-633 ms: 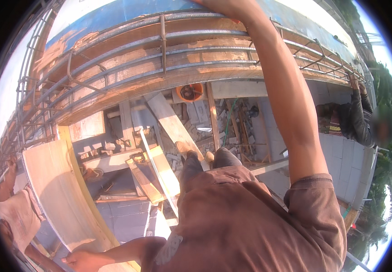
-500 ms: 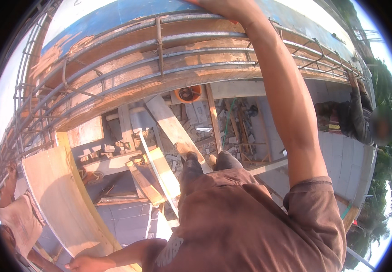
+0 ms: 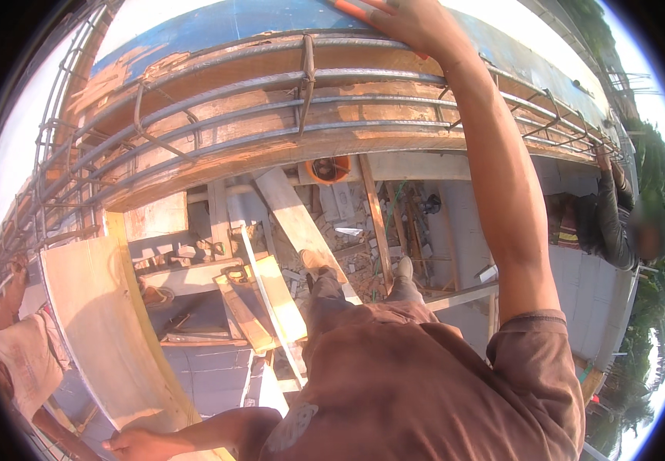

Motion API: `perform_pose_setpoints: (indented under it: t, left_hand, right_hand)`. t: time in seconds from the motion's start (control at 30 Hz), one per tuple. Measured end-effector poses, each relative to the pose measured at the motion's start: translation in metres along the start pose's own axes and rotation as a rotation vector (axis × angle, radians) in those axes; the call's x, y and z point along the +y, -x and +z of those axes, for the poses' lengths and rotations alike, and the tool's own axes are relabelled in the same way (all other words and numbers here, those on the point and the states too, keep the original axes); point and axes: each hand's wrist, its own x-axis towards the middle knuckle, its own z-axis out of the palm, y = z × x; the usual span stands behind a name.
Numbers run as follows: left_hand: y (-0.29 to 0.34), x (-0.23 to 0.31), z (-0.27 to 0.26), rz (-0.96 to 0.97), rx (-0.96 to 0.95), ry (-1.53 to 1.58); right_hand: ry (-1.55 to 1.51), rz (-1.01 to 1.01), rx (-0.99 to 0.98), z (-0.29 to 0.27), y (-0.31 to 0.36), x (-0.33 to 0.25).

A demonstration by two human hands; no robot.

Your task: The person secures metal rebar to a construction frame by twisting thin wire around the joints using pliers.

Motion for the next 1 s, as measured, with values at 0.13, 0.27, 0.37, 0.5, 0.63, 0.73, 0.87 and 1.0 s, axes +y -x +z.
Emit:
perform_pose_setpoints:
  t: [0.13, 0.27, 0.37, 0.5, 0.63, 0.73, 0.87, 1.0]
  left_hand:
    - [0.0, 0.002, -0.003, -0.038, -0.017, 0.062]
    - [-0.002, 0.003, -0.003, 0.021, -0.046, 0.036]
    - [0.002, 0.016, -0.017, 0.004, -0.112, -0.031]
    - [0.001, 0.008, -0.031, -0.076, -0.154, -0.007]
    - [0.006, 0.019, -0.035, -0.136, -0.209, 0.074]
    - [0.0, 0.013, -0.035, -0.1, -0.215, 0.146]
    - [-0.01, 0.023, -0.051, -0.049, -0.322, 0.107]
    - [-0.01, -0.005, -0.02, -0.073, -0.428, 0.258]
  right_hand:
    - [0.093, -0.031, 0.063, -0.006, -0.002, 0.003]
    - [0.298, 0.011, -0.101, -0.018, 0.011, -0.022]
    - [0.316, -0.029, -0.067, -0.02, 0.009, -0.012]
    - [0.328, -0.115, -0.05, -0.019, 0.011, -0.041]
    - [0.261, -0.021, -0.107, -0.027, 0.015, -0.029]
    - [0.294, -0.104, -0.016, -0.023, 0.016, -0.038]
    - [0.487, -0.297, -0.066, -0.041, 0.006, -0.013]
    - [0.717, -0.464, -0.198, -0.023, -0.017, -0.014]
